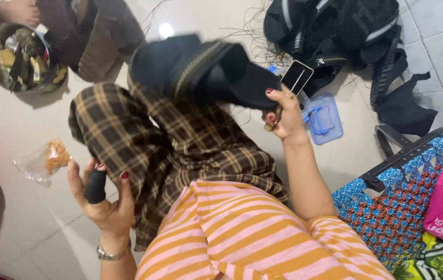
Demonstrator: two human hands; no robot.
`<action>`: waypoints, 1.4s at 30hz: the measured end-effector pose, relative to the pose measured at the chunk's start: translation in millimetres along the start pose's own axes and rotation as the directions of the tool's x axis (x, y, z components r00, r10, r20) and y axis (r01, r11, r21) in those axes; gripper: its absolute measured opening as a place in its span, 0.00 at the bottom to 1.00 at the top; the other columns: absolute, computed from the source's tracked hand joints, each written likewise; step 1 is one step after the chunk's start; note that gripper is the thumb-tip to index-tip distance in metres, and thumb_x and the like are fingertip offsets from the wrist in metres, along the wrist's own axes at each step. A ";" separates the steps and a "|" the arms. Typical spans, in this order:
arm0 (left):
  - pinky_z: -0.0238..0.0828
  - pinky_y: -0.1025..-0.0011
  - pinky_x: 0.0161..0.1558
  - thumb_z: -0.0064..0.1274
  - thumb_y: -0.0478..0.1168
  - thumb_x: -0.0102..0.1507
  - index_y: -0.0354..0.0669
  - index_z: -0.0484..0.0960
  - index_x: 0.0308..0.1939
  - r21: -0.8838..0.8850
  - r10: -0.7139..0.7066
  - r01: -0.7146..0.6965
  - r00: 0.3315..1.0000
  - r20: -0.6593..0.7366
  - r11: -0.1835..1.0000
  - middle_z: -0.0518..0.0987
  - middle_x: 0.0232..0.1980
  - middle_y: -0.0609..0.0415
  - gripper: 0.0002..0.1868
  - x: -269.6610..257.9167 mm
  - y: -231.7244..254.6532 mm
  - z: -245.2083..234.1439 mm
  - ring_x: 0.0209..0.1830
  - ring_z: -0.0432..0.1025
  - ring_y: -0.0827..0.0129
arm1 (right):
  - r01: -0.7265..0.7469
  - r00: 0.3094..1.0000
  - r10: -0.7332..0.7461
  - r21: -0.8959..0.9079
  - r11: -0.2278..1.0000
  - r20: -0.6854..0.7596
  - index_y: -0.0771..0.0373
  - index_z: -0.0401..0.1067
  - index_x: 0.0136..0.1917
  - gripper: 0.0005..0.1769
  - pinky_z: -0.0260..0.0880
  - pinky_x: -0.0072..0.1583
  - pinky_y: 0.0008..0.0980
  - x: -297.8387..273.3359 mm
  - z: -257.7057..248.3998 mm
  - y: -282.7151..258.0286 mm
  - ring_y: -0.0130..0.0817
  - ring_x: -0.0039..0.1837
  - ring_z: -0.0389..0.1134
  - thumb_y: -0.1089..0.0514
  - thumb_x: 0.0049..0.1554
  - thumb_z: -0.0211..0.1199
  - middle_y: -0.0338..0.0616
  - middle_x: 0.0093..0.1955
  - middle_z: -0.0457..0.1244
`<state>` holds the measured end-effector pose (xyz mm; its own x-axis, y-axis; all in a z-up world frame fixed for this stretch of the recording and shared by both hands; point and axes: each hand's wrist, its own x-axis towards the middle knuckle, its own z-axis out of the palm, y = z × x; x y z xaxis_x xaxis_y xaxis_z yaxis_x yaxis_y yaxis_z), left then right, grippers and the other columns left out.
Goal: Hand-sewing the sole of a black sandal to repair it.
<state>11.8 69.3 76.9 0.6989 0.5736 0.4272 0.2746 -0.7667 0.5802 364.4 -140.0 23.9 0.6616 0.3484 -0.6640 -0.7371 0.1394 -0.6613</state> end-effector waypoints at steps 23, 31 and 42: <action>0.54 0.43 0.70 0.57 0.54 0.56 0.38 0.55 0.77 0.283 -0.690 0.647 0.719 0.084 0.708 0.57 0.76 0.34 0.50 0.6 -16.2 99.1 0.75 0.54 0.38 | 0.100 0.849 -0.518 -0.994 -0.044 0.108 0.63 0.58 0.70 0.26 0.67 0.57 0.56 400.0 -30.5 -65.9 0.63 0.60 0.66 0.58 0.60 0.59 0.52 0.74 0.49; 0.61 0.44 0.69 0.62 0.53 0.53 0.36 0.62 0.73 0.258 -0.598 0.569 0.800 0.044 0.780 0.65 0.72 0.33 0.48 7.9 -13.0 106.7 0.72 0.61 0.38 | -0.039 0.945 -0.325 -0.999 -0.028 -0.028 0.61 0.73 0.44 0.11 0.67 0.53 0.51 434.3 -53.9 -51.4 0.57 0.56 0.68 0.53 0.56 0.70 0.52 0.49 0.69; 0.56 0.56 0.76 0.59 0.40 0.61 0.32 0.62 0.70 -0.035 -0.355 0.354 0.932 -0.069 0.935 0.57 0.73 0.42 0.36 74.5 13.9 100.6 0.76 0.55 0.50 | 0.686 0.707 -0.471 -0.350 0.638 0.528 0.59 0.69 0.46 0.08 0.49 0.31 0.22 149.0 92.5 -117.1 0.16 0.29 0.51 0.63 0.56 0.67 0.30 0.30 0.54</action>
<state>134.1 72.4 47.0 0.5085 0.8270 0.2399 0.4806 -0.5037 0.7178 536.6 -18.7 34.7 0.7421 0.6698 0.0261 0.0316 0.0039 -0.9995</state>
